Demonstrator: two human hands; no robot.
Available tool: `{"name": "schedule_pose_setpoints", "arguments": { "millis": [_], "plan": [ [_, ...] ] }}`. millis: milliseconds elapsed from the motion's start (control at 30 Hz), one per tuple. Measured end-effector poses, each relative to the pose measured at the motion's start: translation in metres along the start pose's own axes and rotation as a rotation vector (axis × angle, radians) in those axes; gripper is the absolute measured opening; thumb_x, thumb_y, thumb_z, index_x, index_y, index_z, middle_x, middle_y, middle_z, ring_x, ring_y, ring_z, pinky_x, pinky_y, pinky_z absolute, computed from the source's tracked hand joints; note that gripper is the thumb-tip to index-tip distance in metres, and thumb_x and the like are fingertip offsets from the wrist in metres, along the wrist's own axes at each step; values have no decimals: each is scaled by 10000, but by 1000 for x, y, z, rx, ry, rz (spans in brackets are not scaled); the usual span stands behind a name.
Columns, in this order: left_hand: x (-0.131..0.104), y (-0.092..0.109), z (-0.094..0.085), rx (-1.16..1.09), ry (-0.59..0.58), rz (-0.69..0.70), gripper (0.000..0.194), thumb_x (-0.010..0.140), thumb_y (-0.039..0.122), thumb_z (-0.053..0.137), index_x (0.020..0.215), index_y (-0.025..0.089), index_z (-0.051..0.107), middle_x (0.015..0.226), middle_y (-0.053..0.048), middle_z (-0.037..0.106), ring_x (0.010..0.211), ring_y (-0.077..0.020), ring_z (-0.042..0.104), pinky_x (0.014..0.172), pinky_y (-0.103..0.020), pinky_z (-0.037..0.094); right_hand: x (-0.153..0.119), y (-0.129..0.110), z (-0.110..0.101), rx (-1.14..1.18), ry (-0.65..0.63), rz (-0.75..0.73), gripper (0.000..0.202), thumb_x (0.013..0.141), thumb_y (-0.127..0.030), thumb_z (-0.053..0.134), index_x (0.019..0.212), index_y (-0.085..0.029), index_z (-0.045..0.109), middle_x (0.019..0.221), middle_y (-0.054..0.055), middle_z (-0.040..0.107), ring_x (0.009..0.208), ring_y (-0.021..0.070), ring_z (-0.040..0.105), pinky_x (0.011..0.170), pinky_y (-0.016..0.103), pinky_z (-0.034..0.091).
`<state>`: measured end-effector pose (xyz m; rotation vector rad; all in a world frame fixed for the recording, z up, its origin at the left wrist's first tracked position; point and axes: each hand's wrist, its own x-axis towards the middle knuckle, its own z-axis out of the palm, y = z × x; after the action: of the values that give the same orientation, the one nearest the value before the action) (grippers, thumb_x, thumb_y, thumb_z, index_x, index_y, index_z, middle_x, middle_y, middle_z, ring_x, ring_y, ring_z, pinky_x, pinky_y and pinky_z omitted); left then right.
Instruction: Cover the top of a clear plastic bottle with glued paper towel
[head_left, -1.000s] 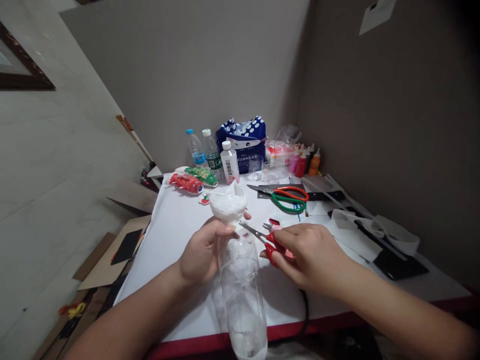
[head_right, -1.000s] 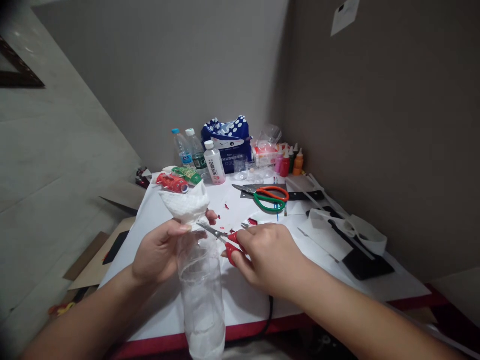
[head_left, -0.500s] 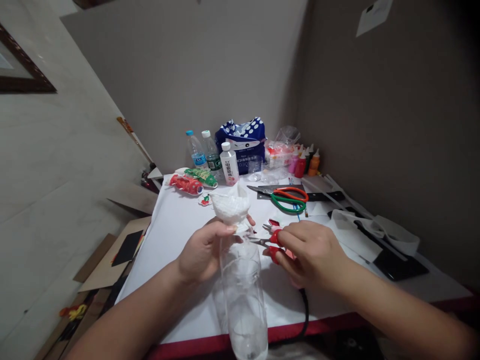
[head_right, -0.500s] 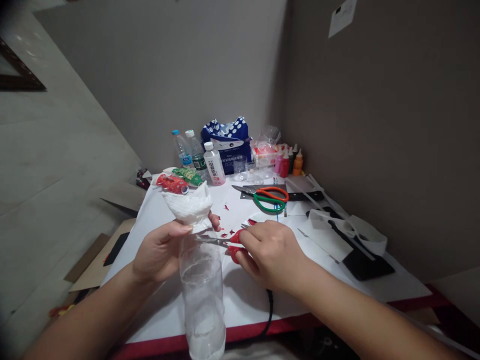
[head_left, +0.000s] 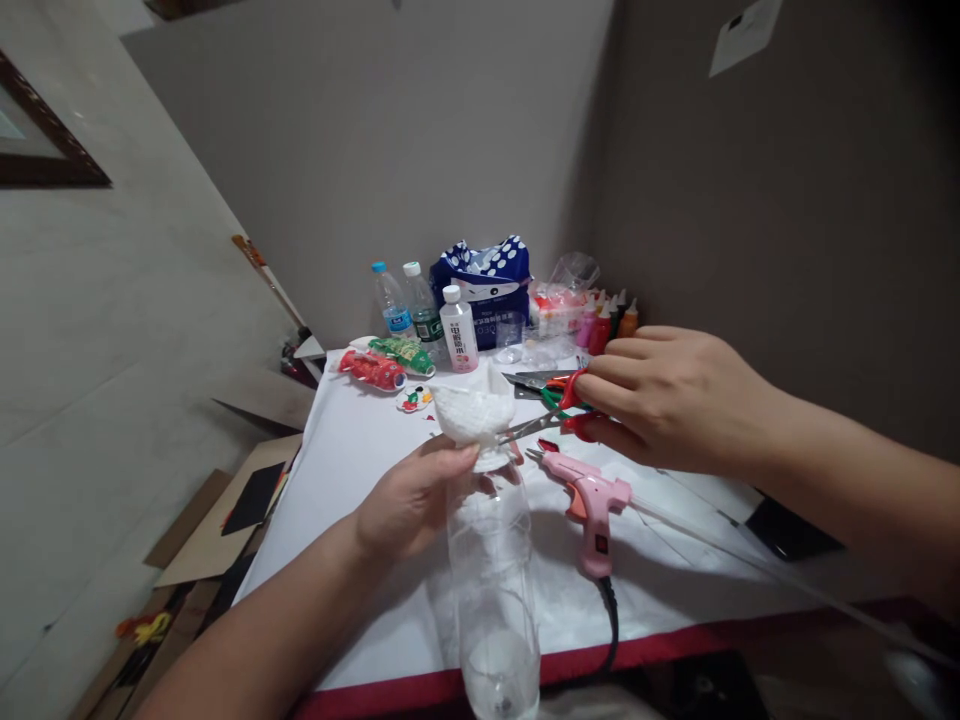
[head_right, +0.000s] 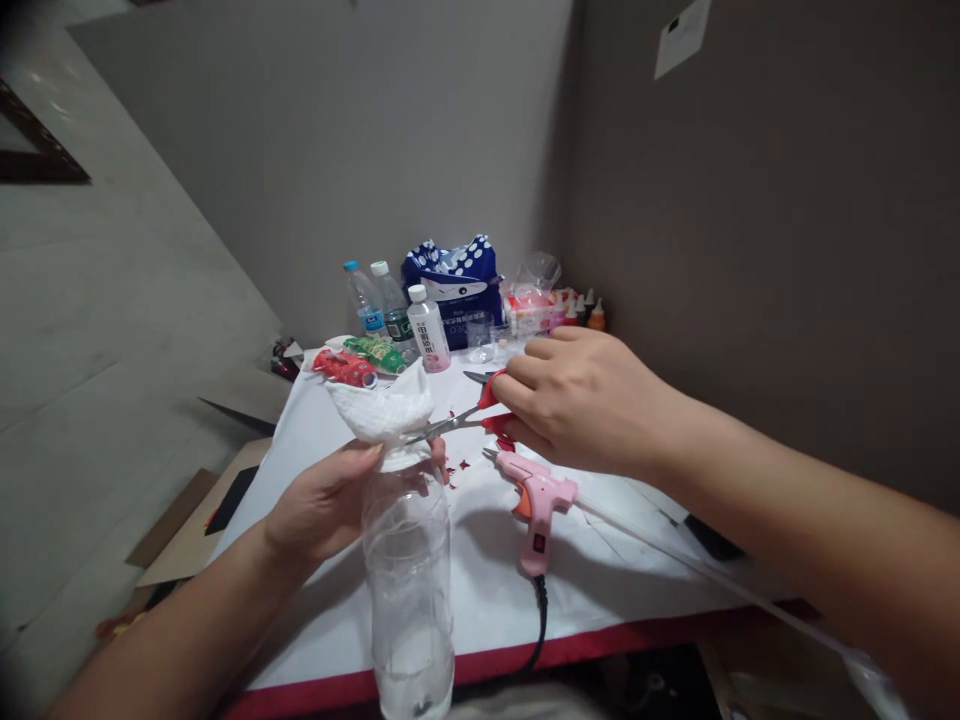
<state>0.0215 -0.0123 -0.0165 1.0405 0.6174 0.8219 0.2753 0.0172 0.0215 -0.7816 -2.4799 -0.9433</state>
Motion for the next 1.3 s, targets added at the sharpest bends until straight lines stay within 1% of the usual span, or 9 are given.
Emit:
{"name": "schedule_pose_setpoints", "arguments": {
  "millis": [167, 300, 400, 533, 767, 867, 1000, 1133, 1300],
  "plan": [
    [-2, 0, -4, 136, -27, 60, 386, 808, 469, 663, 1025, 160, 742, 1001, -109, 681, 903, -237, 589, 795, -325, 408, 9, 11, -7, 23, -51, -56, 317, 934, -383, 448, 697, -216, 579, 641, 26, 600, 609, 161, 494, 636, 341, 345],
    [-5, 2, -6, 200, -60, 90, 383, 849, 466, 621, 1094, 190, 720, 1078, -116, 674, 949, -259, 586, 798, -344, 406, 17, 17, -14, 63, -79, -96, 372, 955, -413, 395, 688, -219, 568, 647, 14, 590, 622, 149, 467, 636, 348, 314],
    [-5, 4, -6, 248, -53, 97, 395, 858, 476, 603, 1091, 177, 714, 1062, -126, 670, 951, -272, 587, 795, -351, 411, 23, 20, -19, 46, -119, -132, 399, 974, -400, 337, 689, -224, 553, 646, 3, 571, 630, 145, 453, 645, 351, 299],
    [-5, 6, -7, 315, -49, 91, 405, 884, 481, 558, 1081, 162, 712, 1031, -130, 663, 943, -267, 583, 793, -347, 419, 30, 24, -21, 48, -133, -161, 391, 980, -386, 338, 697, -223, 553, 653, -2, 543, 618, 134, 437, 655, 353, 291],
    [-1, 6, -15, 253, -64, 84, 386, 897, 474, 543, 1076, 177, 713, 1021, -108, 663, 905, -228, 590, 750, -312, 416, 39, 23, -8, 44, -68, -225, 404, 982, -372, 363, 677, -208, 572, 640, 13, 542, 591, 136, 429, 628, 359, 287],
    [0, 7, -17, 208, -74, 63, 400, 904, 483, 530, 1062, 164, 711, 1042, -117, 661, 903, -223, 591, 739, -301, 407, 42, 21, -5, 88, -59, -189, 396, 976, -357, 393, 655, -208, 572, 629, 15, 549, 590, 135, 432, 615, 353, 279],
    [0, 9, -17, 138, -70, 31, 406, 896, 486, 542, 1100, 166, 686, 1039, -113, 659, 907, -226, 590, 750, -302, 397, 44, 21, -6, 53, -110, -122, 400, 974, -377, 396, 659, -206, 572, 641, 14, 571, 601, 129, 444, 605, 342, 293],
    [1, 10, -17, 114, -72, 10, 407, 891, 487, 548, 1125, 178, 673, 1037, -103, 654, 903, -221, 594, 751, -304, 391, 41, 21, -3, -12, -91, -134, 400, 971, -380, 385, 663, -201, 567, 651, 19, 576, 606, 133, 449, 609, 347, 298],
    [2, 9, -17, 151, -87, 21, 415, 894, 492, 539, 1133, 181, 674, 1040, -104, 648, 901, -221, 593, 740, -307, 394, 39, 19, 2, 13, -96, -113, 370, 954, -368, 400, 657, -212, 556, 655, 14, 578, 609, 138, 450, 618, 350, 301]
  ]
}}
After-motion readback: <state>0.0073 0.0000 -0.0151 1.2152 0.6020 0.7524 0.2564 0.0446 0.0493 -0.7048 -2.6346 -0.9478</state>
